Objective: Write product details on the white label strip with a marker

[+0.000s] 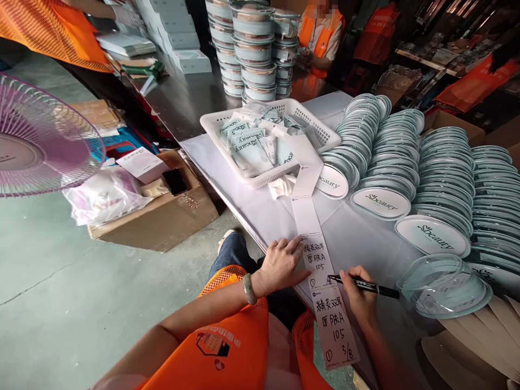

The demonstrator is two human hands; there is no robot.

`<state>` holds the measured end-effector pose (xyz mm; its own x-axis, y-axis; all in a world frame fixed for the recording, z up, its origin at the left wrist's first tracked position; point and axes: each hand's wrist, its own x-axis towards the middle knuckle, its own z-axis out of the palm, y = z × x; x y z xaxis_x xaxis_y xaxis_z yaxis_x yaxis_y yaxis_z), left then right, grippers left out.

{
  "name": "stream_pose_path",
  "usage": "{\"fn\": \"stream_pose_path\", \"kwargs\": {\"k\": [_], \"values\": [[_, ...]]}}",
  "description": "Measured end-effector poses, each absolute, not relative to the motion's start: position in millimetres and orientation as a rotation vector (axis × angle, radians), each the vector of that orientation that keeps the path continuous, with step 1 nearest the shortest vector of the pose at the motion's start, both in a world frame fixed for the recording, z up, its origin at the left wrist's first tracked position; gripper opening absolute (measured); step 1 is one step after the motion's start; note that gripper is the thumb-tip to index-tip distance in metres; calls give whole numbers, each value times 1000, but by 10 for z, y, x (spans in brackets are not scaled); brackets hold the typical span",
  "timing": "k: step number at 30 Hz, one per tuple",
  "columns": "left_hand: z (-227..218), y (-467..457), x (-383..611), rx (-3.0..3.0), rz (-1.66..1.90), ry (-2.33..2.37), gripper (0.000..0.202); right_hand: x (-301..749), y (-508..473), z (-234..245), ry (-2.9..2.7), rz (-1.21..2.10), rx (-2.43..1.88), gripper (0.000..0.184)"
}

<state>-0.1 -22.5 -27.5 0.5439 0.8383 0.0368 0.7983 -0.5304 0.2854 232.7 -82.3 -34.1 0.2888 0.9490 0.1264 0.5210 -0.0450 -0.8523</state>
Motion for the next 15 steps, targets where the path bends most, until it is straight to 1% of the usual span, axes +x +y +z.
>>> {"fn": "stream_pose_path", "kwargs": {"k": [15], "values": [[-259, -220, -6, 2540, 232, 1373, 70, 2337, -830, -312, -1384, 647, -1701, 47]]}}
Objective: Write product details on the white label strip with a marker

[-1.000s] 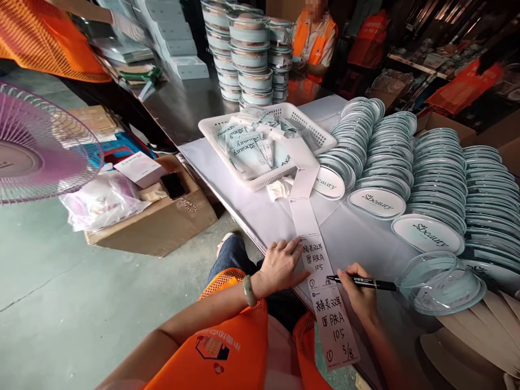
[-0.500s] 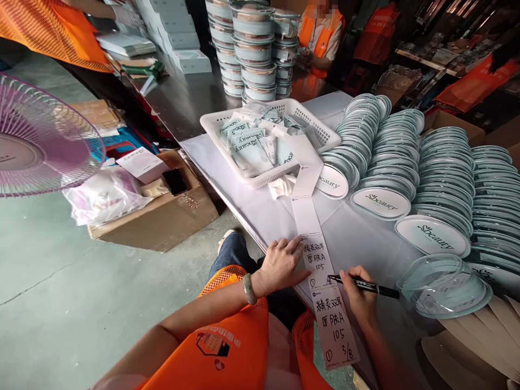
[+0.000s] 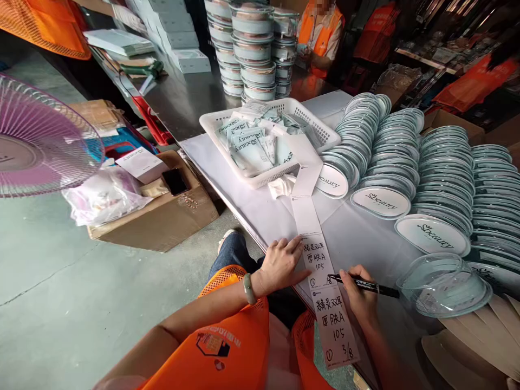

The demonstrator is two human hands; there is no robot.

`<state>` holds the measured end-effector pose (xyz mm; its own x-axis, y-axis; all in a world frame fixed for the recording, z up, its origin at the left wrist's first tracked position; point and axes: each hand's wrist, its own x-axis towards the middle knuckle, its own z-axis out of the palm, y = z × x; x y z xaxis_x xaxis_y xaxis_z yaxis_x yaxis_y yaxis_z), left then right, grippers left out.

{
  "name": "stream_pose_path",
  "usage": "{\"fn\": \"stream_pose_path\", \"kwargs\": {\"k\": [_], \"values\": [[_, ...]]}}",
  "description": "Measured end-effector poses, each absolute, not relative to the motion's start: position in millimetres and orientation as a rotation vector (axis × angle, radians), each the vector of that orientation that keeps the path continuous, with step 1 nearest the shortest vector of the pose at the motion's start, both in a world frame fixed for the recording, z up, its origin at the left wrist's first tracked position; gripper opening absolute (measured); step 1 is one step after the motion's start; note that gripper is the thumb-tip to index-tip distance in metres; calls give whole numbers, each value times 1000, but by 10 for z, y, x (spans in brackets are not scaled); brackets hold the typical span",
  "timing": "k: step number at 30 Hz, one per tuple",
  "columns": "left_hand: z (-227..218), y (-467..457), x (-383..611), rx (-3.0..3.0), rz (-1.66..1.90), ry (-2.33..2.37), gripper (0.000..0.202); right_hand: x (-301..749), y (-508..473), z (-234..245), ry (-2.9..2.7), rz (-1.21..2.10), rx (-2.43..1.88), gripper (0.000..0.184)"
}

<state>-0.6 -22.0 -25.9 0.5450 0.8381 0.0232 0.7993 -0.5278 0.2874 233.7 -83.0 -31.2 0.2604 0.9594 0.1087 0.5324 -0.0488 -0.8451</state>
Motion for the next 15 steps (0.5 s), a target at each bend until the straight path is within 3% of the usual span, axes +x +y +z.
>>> {"fn": "stream_pose_path", "kwargs": {"k": [15], "values": [[-249, -219, -3, 2506, 217, 1358, 71, 2347, -831, -335, -1387, 631, -1711, 46]]}}
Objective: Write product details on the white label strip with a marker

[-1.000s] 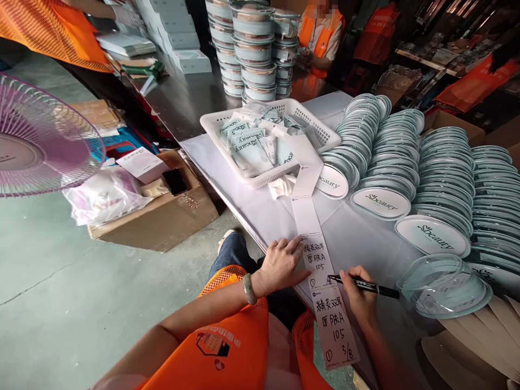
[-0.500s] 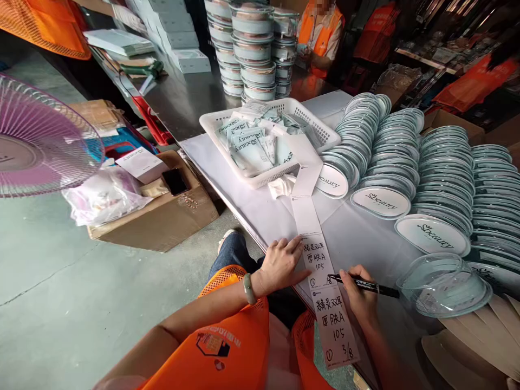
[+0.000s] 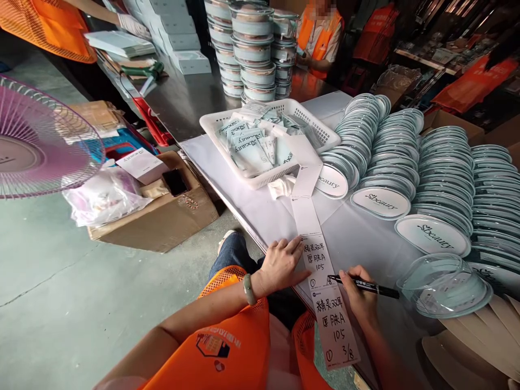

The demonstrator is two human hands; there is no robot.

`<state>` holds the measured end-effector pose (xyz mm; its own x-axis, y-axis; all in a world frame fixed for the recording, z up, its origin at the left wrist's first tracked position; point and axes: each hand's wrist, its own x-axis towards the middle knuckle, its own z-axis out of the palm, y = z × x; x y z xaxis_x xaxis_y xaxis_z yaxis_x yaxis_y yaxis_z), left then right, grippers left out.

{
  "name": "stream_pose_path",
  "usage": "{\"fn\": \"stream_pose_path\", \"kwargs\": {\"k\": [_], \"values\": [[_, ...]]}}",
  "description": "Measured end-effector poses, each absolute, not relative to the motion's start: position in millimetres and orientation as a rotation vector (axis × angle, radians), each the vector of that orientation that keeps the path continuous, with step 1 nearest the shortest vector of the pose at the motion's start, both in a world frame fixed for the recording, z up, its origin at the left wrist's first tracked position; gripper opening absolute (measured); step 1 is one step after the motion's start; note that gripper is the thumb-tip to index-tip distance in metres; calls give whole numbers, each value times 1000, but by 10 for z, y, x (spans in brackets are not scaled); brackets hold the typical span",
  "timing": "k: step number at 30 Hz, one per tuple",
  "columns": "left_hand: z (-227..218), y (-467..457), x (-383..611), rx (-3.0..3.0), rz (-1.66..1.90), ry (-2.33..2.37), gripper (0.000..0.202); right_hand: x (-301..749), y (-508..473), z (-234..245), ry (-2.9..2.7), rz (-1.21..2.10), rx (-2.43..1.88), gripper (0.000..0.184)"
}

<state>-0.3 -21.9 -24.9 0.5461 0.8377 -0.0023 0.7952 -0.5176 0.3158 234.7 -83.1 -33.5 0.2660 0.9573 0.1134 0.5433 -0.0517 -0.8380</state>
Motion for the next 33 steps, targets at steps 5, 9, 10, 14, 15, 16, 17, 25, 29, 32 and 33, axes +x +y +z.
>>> {"fn": "stream_pose_path", "kwargs": {"k": [5, 9, 10, 14, 15, 16, 17, 25, 29, 32, 33], "values": [[-254, -211, -2, 2496, 201, 1358, 72, 2336, -821, -317, -1393, 631, -1705, 47], [-253, -206, -2, 2499, 198, 1361, 72, 2350, -817, -352, -1403, 616, -1706, 46], [-250, -206, -2, 2501, 199, 1358, 72, 2362, -817, -368, -1407, 608, -1707, 46], [-225, -206, 2, 2497, 209, 1351, 72, 2424, -823, -423, -1431, 635, -1696, 45], [-219, -206, 3, 2492, 211, 1353, 71, 2437, -826, -428, -1439, 652, -1694, 45], [-212, -207, 5, 2487, 213, 1356, 71, 2446, -831, -431, -1449, 668, -1692, 45], [-208, -207, 7, 2481, 213, 1359, 71, 2453, -836, -430, -1456, 677, -1694, 45], [-233, -207, 11, 2486, 217, 1361, 73, 2440, -845, -399, -1469, 640, -1713, 47], [-240, -204, 10, 2482, 207, 1359, 73, 2418, -830, -372, -1470, 641, -1723, 47], [-229, -205, 11, 2474, 206, 1357, 72, 2389, -819, -347, -1453, 621, -1728, 49], [-225, -207, 12, 2470, 207, 1355, 72, 2381, -818, -339, -1441, 611, -1729, 50]]}}
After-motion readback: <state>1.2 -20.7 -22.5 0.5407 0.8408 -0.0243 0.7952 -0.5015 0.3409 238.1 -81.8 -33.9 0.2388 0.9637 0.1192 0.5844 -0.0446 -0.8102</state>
